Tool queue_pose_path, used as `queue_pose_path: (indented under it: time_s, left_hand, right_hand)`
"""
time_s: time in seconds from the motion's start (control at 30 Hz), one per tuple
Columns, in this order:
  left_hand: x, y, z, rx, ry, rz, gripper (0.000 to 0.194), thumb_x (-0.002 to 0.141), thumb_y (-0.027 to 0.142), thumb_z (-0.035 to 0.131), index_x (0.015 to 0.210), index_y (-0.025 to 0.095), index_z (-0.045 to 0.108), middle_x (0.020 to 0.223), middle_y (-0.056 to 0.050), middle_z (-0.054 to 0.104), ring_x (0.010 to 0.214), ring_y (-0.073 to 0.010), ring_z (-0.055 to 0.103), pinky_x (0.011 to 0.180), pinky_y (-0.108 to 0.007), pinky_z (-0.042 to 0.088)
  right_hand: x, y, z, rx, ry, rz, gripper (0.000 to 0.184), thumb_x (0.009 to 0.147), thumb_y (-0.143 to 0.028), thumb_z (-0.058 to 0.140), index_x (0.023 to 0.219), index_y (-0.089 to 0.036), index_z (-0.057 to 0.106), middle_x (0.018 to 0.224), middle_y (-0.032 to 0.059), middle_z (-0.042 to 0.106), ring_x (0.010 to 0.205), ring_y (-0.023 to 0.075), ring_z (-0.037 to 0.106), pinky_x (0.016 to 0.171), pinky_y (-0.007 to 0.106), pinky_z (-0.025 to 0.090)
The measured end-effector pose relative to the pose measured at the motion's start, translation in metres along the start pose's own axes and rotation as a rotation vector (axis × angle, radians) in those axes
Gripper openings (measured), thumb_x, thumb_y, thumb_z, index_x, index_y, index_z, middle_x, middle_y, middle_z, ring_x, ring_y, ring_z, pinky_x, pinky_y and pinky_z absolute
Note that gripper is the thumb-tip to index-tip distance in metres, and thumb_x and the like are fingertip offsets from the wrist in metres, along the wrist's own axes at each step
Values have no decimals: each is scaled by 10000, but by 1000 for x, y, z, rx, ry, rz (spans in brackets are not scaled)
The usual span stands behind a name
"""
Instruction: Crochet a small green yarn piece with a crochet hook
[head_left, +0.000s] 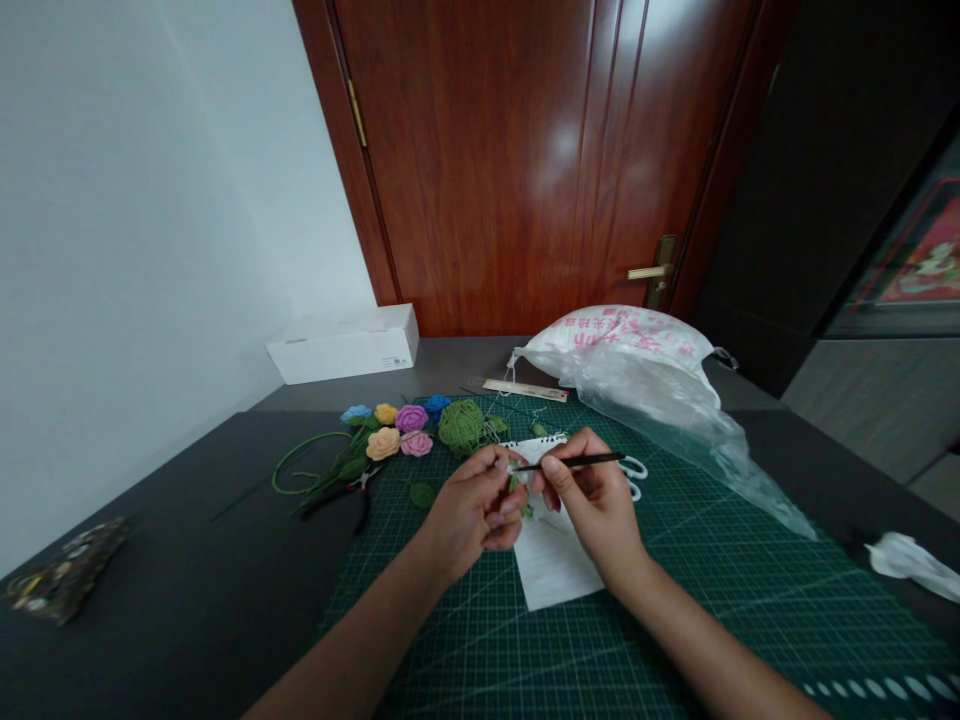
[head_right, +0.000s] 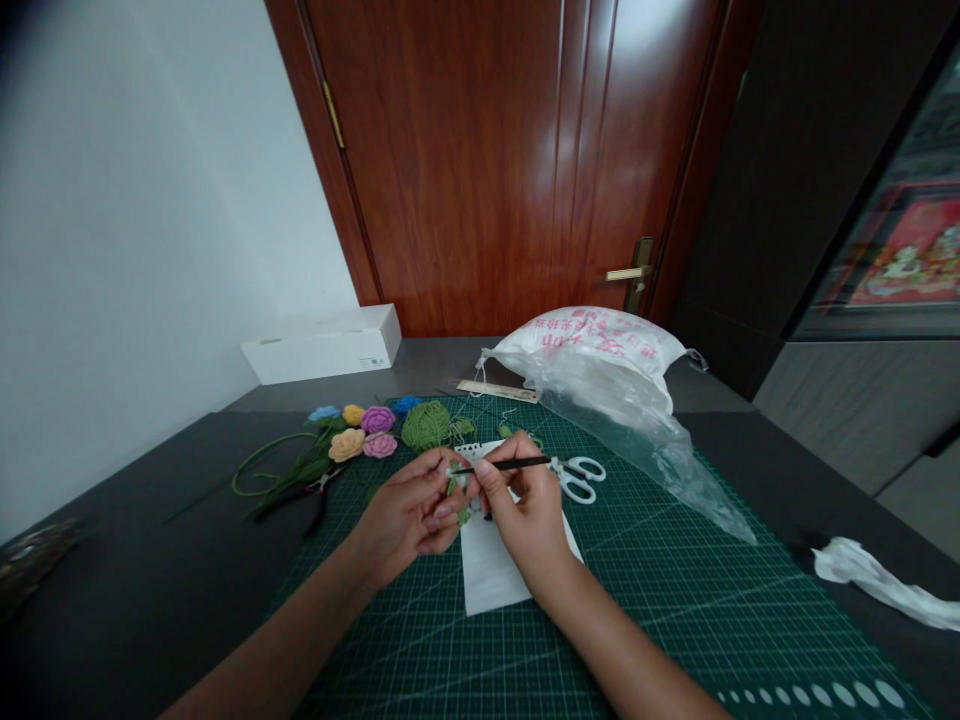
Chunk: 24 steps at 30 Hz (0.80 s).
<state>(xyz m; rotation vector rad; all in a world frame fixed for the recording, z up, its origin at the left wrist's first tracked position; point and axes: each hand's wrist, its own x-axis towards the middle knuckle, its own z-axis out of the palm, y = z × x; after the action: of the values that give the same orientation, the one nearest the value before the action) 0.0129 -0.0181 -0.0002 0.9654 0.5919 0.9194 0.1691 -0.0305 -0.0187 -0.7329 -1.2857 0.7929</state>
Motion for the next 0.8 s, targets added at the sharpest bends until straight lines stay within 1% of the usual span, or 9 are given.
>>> queue_pose_path:
  time_s: [0.17,0.37,0.53,0.8]
  left_hand:
    - [0,0,-1,11,1,-2,249,905,393,677,912,187,538,612,40,490,441,-60,242,364,-135,238]
    - [0,-1,-1,16,1,-7,290,892,427,697,924,208,511,576,66,447,444,-65,232,375,-133,234]
    - [0,-1,0,22,-2,-1,281,890,405,693,889,203,497,601,51,476,445,-60,240,372,-137,235]
    - [0,-2,-1,35,-11,-2,245,934,391,636,900,203,484,616,45,486,448,-59,236,371,-135,232]
  right_hand:
    - [0,0,0,-11,-10,23,255,962,-402,661,825,-235,526,646,-28,649,490,115,556,491,242,437]
    - [0,-3,0,-11,46,-11,240,954,-416,666,856,-239,536,674,-15,666,514,131,576,491,250,463]
    - [-1,-1,0,-64,4,-7,240,969,-408,645,837,-240,534,677,-16,656,513,127,575,497,251,454]
    - [-1,-2,-1,-64,6,16,264,970,-411,643,814,-238,519,650,-23,650,483,115,554,476,238,428]
